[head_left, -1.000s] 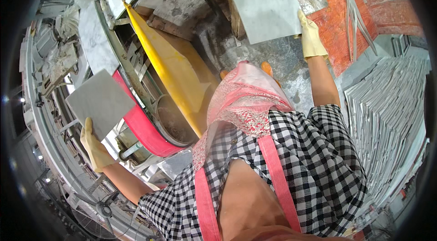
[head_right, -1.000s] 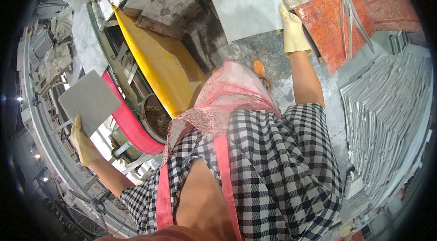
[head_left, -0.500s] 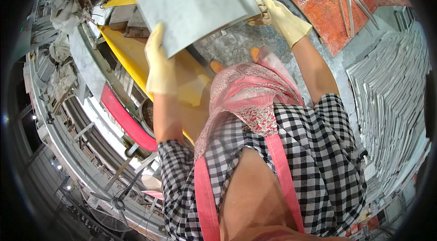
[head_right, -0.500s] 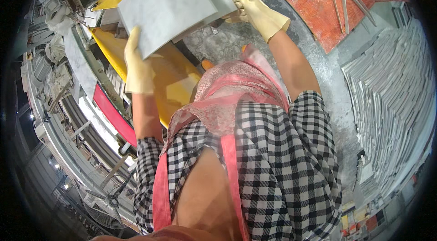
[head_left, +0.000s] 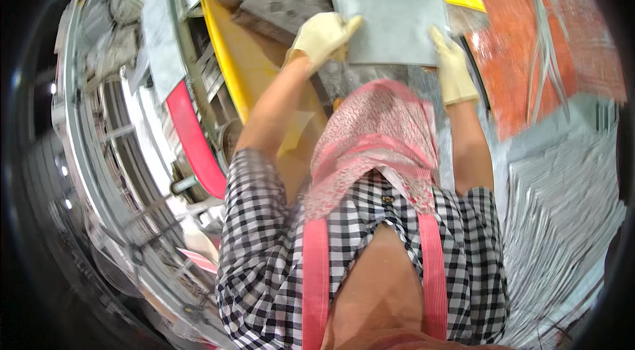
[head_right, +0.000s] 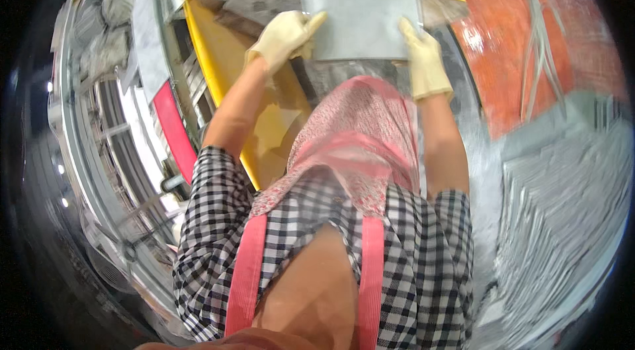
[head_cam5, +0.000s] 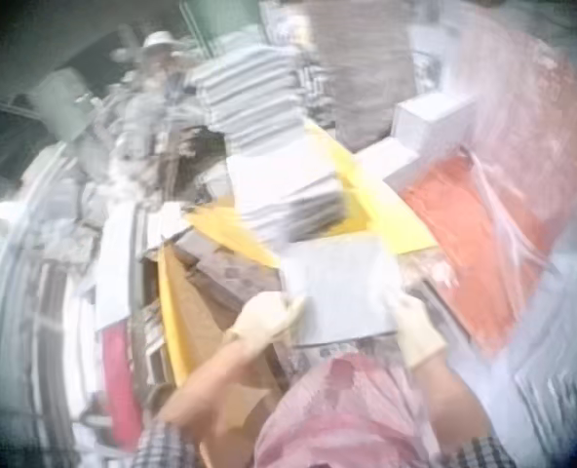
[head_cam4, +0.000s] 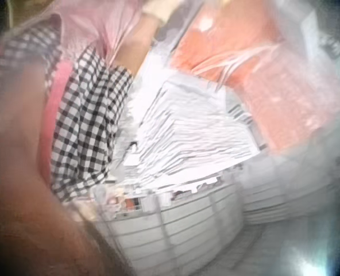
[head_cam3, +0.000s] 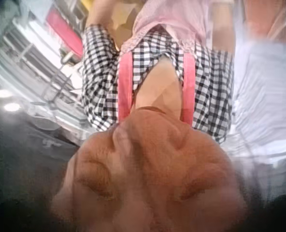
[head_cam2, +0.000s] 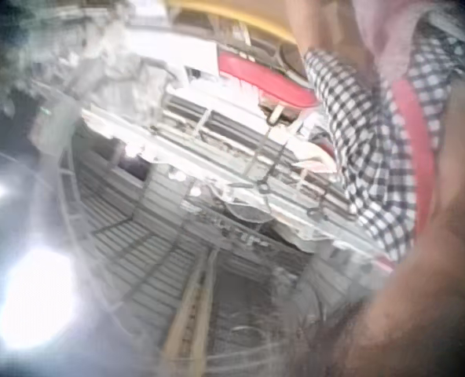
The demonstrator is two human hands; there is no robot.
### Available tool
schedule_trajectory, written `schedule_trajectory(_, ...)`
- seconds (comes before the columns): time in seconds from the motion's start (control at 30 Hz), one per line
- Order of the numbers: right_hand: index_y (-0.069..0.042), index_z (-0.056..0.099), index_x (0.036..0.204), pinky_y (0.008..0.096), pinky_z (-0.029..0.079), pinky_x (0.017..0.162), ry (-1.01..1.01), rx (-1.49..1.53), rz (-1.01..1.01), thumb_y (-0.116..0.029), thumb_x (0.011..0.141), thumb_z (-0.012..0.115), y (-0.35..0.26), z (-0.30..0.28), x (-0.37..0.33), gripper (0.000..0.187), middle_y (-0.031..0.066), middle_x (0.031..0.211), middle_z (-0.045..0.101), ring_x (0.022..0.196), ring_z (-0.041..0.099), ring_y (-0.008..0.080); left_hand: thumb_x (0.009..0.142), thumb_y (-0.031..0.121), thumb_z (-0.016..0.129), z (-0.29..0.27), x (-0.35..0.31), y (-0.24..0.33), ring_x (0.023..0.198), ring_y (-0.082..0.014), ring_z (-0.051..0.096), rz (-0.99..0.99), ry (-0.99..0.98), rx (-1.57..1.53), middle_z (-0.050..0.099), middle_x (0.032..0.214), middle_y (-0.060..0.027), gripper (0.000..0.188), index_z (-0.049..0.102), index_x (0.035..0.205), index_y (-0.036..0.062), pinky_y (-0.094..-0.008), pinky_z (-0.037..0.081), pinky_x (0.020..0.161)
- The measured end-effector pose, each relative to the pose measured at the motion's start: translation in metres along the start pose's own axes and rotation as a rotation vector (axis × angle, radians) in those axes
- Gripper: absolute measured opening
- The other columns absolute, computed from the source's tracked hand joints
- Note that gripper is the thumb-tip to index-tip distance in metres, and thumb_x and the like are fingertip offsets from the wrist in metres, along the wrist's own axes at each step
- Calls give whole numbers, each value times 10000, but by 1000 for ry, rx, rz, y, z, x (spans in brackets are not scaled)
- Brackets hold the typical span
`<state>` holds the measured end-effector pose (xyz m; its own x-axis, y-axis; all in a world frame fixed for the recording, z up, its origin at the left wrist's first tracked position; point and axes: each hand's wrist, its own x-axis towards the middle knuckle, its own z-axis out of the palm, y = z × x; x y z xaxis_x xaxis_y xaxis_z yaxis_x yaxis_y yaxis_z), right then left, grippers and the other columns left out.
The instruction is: The person repeatedly picks up rectangular tiles from a yellow tray, places them onto a stack on a red surface, and then moves the stack to a nearby pile. The cycle continues with the person handling tiles one at a time and occasionally adjusting the stack.
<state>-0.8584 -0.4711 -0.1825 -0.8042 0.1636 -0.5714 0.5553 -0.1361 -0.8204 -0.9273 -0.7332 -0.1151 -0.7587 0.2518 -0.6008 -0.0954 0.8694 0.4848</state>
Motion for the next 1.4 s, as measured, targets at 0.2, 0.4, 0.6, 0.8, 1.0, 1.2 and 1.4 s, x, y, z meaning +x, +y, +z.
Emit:
schedule_trajectory(0.2,-65,634,1300,275,491,653,76,-72,-46,-524,946,656,-1,-26,-7,580,22,1140,703,900,660,120,962,529,462,-41,-47,-69,852,-332,692,-164,543,-153,732,749,-88,542,728,834,74,-432,523,876)
schedule_trajectory(0.4,0,667,1192,254,444,535,109,-115,-160,-561,961,631,4,-90,2,607,56,952,701,705,620,107,892,294,637,-48,-136,-281,934,-394,691,-486,1401,-217,731,996,-221,412,682,1148,-25,-466,526,810)
schedule_trajectory(0.6,13,697,1109,271,419,508,236,-282,-83,-598,948,623,1,-124,0,636,69,826,693,598,593,130,877,187,586,-43,-199,-401,616,-305,675,-635,1301,-1232,677,798,-207,252,629,959,-47,-380,561,549)
schedule_trajectory(0.8,66,479,1427,392,571,908,118,91,-73,-397,987,655,21,-154,6,663,174,1322,629,1126,667,280,949,241,621,-40,-170,-402,709,-295,647,-476,1438,-1569,671,861,-154,277,651,1003,-29,-410,561,663)
schedule_trajectory(1.0,21,656,1220,277,549,660,224,-139,-4,-511,931,691,40,-198,32,606,93,1083,718,842,691,151,908,186,685,-26,-152,-419,887,-364,697,-571,1603,-1191,647,1084,-246,462,571,1219,-137,-410,641,733)
schedule_trajectory(1.2,16,688,1149,269,532,555,219,-117,-21,-499,944,683,38,-200,28,555,79,913,739,713,679,131,947,188,630,-30,-184,-465,805,-292,674,-679,1388,-1092,659,960,-190,376,577,1226,-58,-388,612,689)
schedule_trajectory(1.4,55,653,1222,297,561,794,233,-3,-37,-408,968,686,32,-198,22,530,120,1124,721,937,702,179,1008,302,489,-15,-218,-491,750,-248,613,-692,1143,-1358,634,934,-136,370,558,1222,9,-424,545,680)
